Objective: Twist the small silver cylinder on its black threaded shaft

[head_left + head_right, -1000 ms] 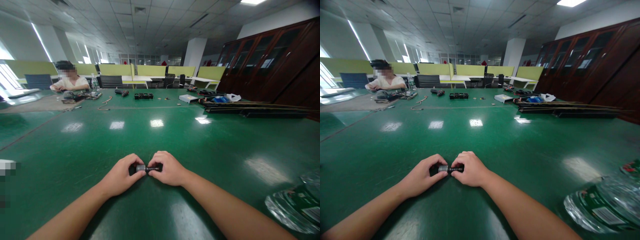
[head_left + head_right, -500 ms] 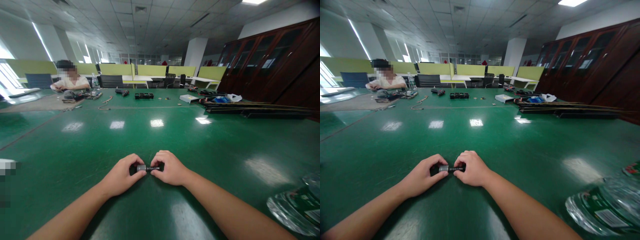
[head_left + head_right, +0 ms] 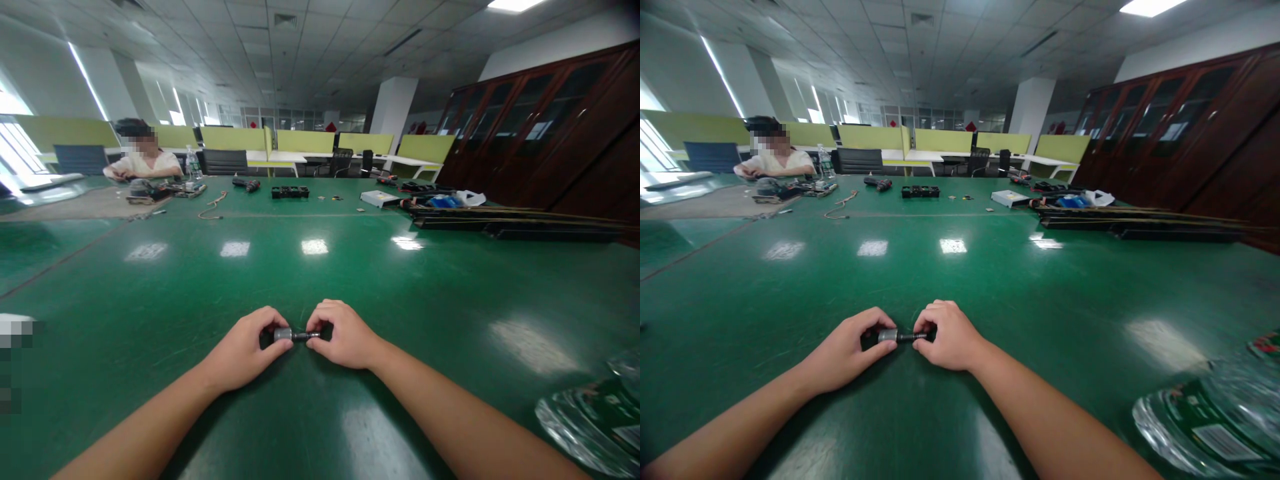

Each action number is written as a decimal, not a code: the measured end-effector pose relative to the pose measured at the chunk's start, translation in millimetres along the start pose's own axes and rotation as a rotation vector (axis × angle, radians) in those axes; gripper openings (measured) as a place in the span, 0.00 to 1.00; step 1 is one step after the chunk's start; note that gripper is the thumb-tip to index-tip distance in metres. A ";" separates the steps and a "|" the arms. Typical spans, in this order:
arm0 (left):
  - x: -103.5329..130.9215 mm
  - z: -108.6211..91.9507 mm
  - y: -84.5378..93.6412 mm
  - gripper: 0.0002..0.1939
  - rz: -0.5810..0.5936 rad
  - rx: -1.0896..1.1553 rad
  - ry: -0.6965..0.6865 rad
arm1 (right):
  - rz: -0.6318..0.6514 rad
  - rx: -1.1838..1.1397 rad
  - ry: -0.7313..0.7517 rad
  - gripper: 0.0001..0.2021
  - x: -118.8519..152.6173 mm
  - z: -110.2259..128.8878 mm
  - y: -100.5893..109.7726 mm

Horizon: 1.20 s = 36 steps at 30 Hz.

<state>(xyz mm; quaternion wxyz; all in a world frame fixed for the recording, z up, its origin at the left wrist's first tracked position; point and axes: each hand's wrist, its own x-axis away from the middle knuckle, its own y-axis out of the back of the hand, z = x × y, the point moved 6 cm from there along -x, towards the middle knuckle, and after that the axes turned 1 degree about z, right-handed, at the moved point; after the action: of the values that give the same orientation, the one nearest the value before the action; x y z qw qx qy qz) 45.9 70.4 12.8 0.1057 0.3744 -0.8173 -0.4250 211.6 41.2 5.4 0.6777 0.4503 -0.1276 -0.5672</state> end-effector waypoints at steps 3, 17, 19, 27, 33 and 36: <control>-0.5 1.8 1.0 0.07 -0.016 -0.013 0.009 | -0.008 0.006 -0.018 0.06 -0.3 -1.4 1.1; -0.3 2.7 1.7 0.08 -0.023 -0.020 0.035 | 0.003 0.036 -0.068 0.06 -0.7 -5.2 2.5; -0.2 3.1 2.3 0.08 -0.035 -0.024 0.041 | -0.001 0.034 -0.065 0.05 -0.6 -5.9 2.5; -0.5 5.8 2.2 0.08 -0.052 -0.028 0.089 | -0.108 0.049 -0.207 0.04 -0.8 -27.4 11.8; -2.2 4.7 2.2 0.08 -0.052 -0.031 0.094 | -0.071 0.051 -0.146 0.05 -0.4 -20.0 10.2; -1.9 4.3 2.3 0.08 -0.057 -0.025 0.073 | -0.054 0.022 -0.121 0.05 -1.9 -14.5 7.2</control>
<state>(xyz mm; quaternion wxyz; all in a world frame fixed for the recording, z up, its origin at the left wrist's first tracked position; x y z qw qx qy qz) 43.9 75.3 12.2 0.1279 0.4114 -0.7967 -0.4239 225.7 49.3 3.3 0.6482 0.4258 -0.1623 -0.6101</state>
